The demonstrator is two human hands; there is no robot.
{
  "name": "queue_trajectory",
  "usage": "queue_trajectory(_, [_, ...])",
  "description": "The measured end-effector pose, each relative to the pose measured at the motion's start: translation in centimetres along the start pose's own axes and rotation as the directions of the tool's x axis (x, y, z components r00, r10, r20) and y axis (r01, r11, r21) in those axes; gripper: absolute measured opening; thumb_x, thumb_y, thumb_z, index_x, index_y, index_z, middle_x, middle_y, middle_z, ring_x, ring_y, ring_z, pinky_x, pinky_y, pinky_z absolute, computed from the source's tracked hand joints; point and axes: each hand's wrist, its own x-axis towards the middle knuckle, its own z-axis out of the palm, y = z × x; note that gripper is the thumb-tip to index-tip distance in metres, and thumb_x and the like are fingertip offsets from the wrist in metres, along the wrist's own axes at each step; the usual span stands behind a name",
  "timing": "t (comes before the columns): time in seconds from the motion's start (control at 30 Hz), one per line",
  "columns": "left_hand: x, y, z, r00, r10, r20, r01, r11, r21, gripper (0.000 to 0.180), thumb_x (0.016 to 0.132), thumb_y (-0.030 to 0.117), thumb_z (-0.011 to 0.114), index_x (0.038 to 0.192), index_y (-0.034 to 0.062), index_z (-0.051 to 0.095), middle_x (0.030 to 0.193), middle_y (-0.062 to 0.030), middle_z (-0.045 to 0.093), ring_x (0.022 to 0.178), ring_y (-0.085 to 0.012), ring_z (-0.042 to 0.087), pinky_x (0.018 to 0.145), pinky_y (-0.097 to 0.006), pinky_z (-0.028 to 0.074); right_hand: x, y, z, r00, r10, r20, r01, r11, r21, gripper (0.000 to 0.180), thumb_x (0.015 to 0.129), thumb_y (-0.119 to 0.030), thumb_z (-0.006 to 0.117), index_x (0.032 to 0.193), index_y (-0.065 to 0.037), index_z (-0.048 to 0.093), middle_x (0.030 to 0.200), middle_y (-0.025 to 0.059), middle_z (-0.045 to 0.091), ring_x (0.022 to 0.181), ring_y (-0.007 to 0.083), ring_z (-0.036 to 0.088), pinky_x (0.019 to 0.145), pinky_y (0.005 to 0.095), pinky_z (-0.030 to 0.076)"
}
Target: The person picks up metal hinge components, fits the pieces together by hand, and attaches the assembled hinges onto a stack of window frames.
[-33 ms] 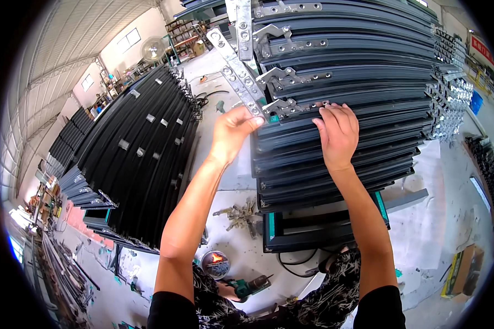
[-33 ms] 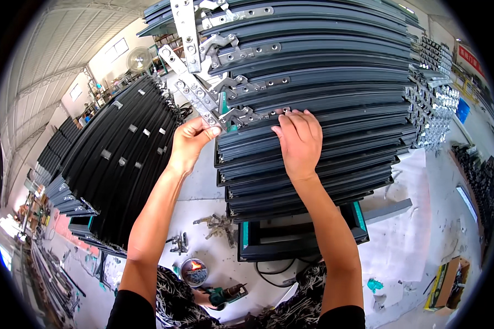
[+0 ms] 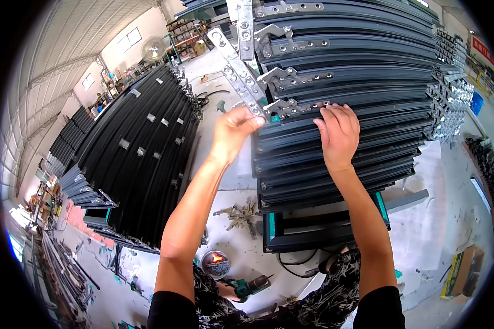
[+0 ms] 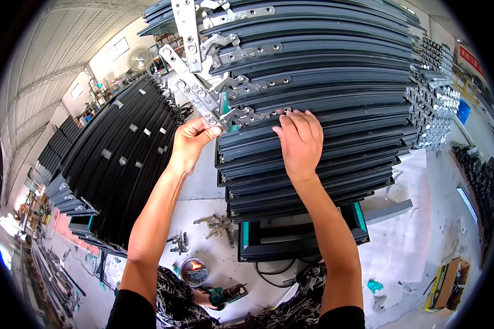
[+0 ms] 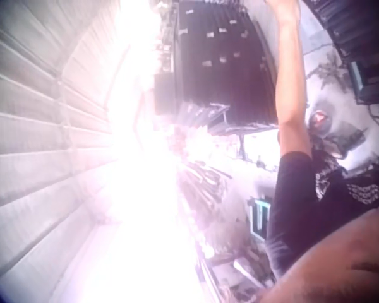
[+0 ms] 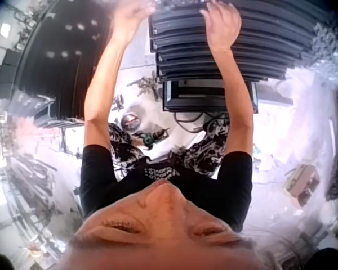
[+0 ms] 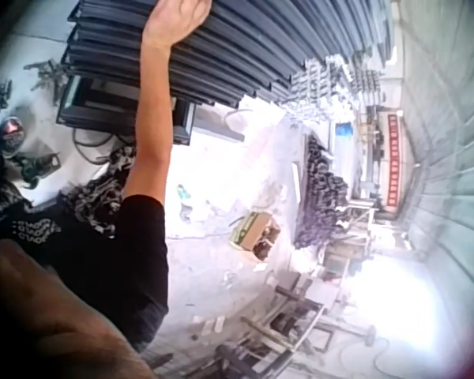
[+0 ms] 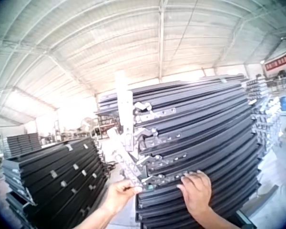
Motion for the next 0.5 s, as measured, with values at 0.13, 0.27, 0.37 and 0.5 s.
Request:
queue_trajectory(0.13, [0.3, -0.2, 0.2, 1.000, -0.016, 0.011, 0.016, 1.000, 0.006, 0.014, 0.087, 0.004, 0.068, 0.101, 0.0008, 0.069, 0.093, -0.0027, 0.069, 0.085, -0.0071, 0.060, 0.079, -0.024, 0.048, -0.4, 0.4, 0.2, 1.000, -0.004, -0.013, 0.003, 0.999, -0.039, 0.029, 0.073, -0.017, 0.076, 0.098, -0.008, 0.067, 0.100, 0.0021, 0.063, 0.100, 0.0226, 0.060, 0.095, 0.0424, 0.046])
queue_trajectory(0.27, [0.7, 0.1, -1.0, 0.997, -0.003, 0.083, -0.011, 0.986, 0.164, 0.019, 0.089, 0.008, 0.068, 0.107, 0.0037, 0.067, 0.097, -0.0008, 0.069, 0.090, -0.0075, 0.059, 0.087, -0.025, 0.046, -0.2, 1.0, 0.2, 0.998, -0.069, 0.005, 0.069, 0.996, -0.051, 0.027, 0.077, -0.022, 0.074, 0.099, -0.009, 0.067, 0.103, 0.0022, 0.062, 0.101, 0.0223, 0.059, 0.096, 0.0422, 0.045])
queue_trajectory(0.37, [1.1, 3.3, -0.7, 0.997, 0.031, 0.068, -0.034, 0.999, 0.037, 0.029, 0.091, 0.016, 0.067, 0.117, 0.0057, 0.059, 0.106, -0.0017, 0.063, 0.096, -0.0083, 0.057, 0.084, -0.027, 0.046, -1.0, 1.3, 0.1, 0.998, -0.051, 0.030, 0.053, 0.997, -0.056, 0.028, 0.078, -0.022, 0.074, 0.101, -0.008, 0.067, 0.104, 0.0026, 0.063, 0.102, 0.0223, 0.059, 0.097, 0.0415, 0.044])
queue_trajectory(0.5, [3.8, 7.2, -1.5, 0.994, 0.099, -0.053, -0.108, 0.971, -0.215, 0.026, 0.099, 0.023, 0.055, 0.120, 0.0075, 0.057, 0.108, -0.0020, 0.064, 0.098, -0.0105, 0.059, 0.087, -0.029, 0.047, -0.5, 0.8, 0.3, 0.997, -0.071, 0.010, 0.071, 0.996, -0.047, 0.026, 0.079, -0.022, 0.074, 0.100, -0.008, 0.068, 0.102, 0.0025, 0.064, 0.101, 0.0225, 0.060, 0.097, 0.0413, 0.044])
